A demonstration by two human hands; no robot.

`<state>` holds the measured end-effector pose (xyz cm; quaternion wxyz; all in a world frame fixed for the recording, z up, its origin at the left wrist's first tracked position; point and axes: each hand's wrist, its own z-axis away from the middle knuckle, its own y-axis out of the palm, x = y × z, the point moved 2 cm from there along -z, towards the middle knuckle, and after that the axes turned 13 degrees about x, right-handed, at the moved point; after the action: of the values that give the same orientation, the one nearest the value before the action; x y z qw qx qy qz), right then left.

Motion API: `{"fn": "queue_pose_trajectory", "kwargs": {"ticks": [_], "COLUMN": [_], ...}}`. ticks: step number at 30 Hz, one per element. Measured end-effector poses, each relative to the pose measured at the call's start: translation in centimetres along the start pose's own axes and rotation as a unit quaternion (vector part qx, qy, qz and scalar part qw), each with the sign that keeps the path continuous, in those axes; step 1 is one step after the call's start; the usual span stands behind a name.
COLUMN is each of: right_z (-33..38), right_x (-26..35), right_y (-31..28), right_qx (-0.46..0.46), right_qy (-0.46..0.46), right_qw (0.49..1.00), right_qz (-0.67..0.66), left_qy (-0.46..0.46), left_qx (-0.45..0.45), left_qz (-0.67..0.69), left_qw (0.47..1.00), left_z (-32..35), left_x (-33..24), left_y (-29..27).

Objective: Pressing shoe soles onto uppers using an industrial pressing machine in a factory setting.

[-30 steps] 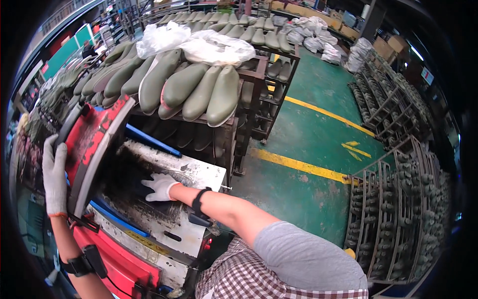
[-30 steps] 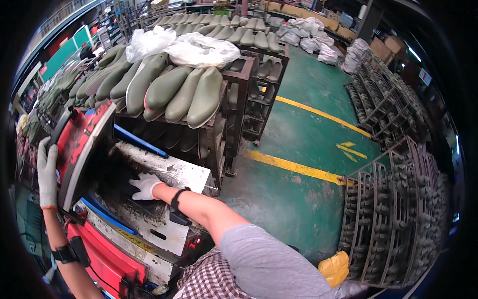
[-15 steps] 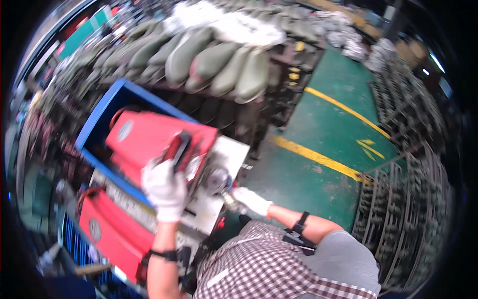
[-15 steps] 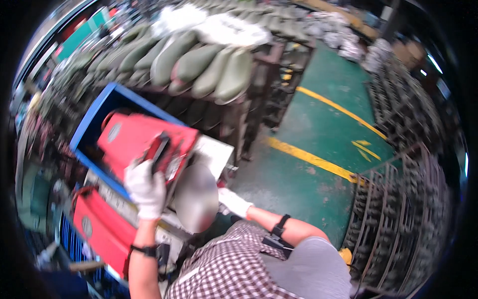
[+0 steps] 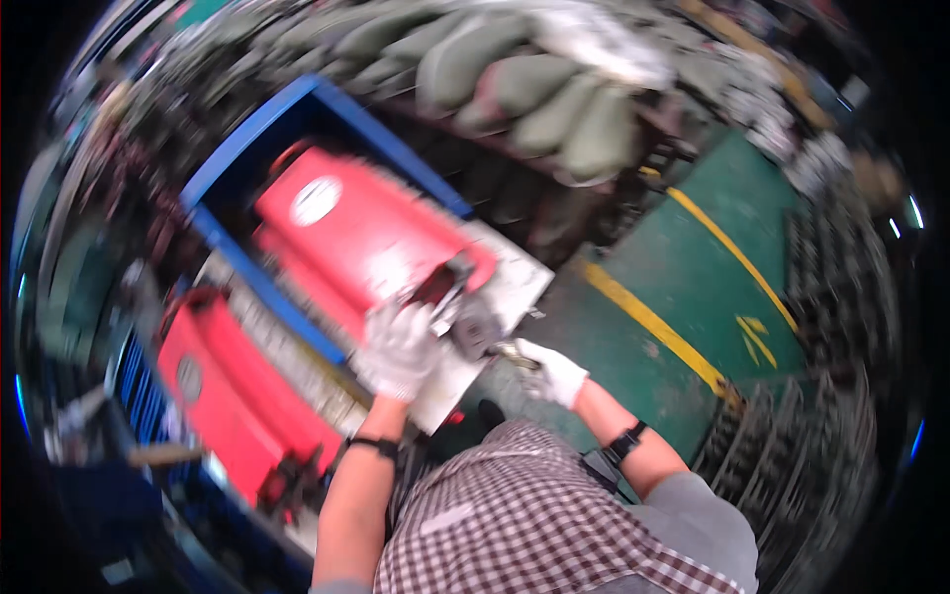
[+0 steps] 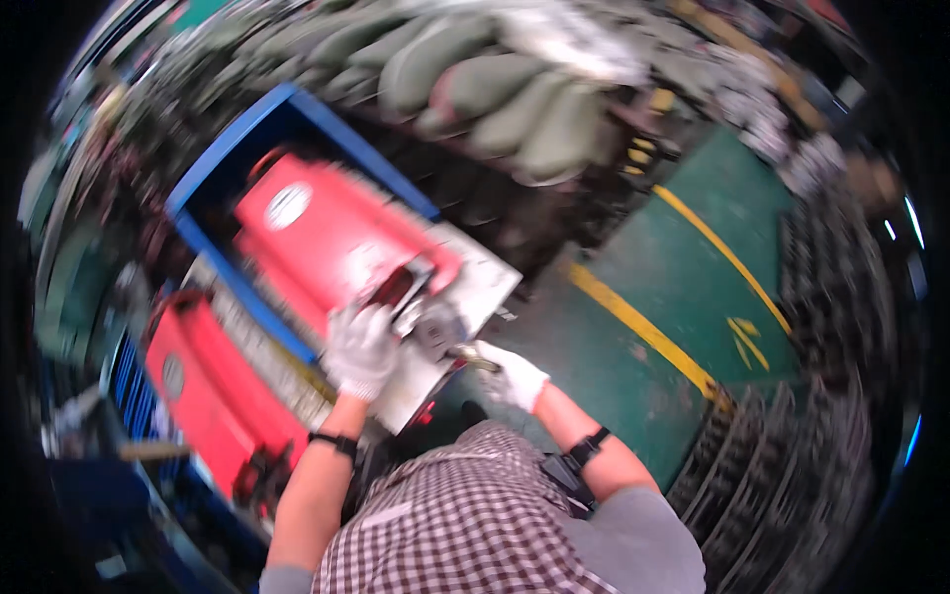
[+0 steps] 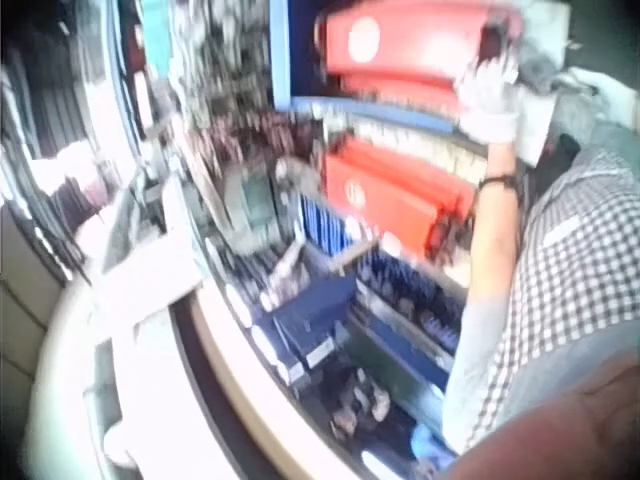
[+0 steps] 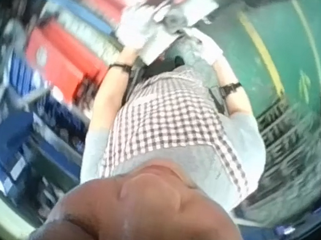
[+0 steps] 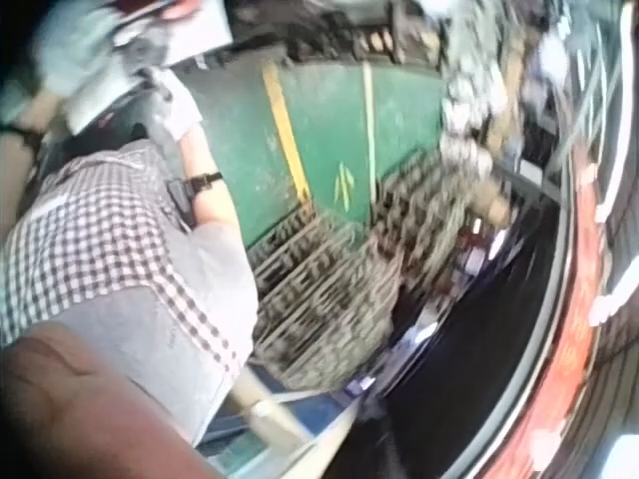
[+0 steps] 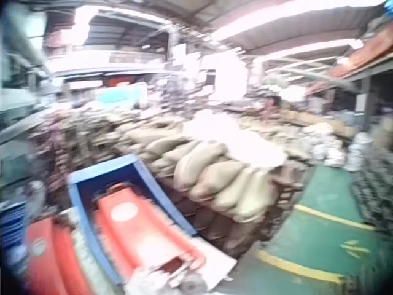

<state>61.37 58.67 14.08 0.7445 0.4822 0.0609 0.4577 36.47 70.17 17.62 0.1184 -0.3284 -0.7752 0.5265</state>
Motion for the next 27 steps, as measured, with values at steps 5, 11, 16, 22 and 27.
{"fn": "queue_pose_trajectory", "kwargs": {"ticks": [5,11,16,22,27], "right_z": [-5.3,-2.6,-4.4,-10.0,-13.8], "right_x": [1.8,0.1,-4.3,-8.6,-15.0], "right_y": [-4.5,1.0,4.0,13.9,20.1], "right_qx": [-0.028,-0.206,0.067,0.256,0.329], "right_qy": [-0.271,-0.351,-0.14,0.005,0.149], "right_qw": [0.96,0.906,0.943,0.699,0.596], "right_qz": [-0.069,0.116,0.295,0.667,0.717], "left_qy": [0.013,0.014,-0.046,-0.336,-0.407], "left_qx": [0.013,-0.002,0.114,-0.006,0.151], "left_qz": [-0.009,0.06,0.203,0.07,0.005], "left_qw": [1.0,0.998,0.971,0.939,0.901], "left_z": [1.6,2.5,8.0,21.5,23.9], "left_x": [1.0,-1.5,1.6,6.0,4.6], "left_y": [1.3,-0.5,-5.3,-16.2,-21.1]}}
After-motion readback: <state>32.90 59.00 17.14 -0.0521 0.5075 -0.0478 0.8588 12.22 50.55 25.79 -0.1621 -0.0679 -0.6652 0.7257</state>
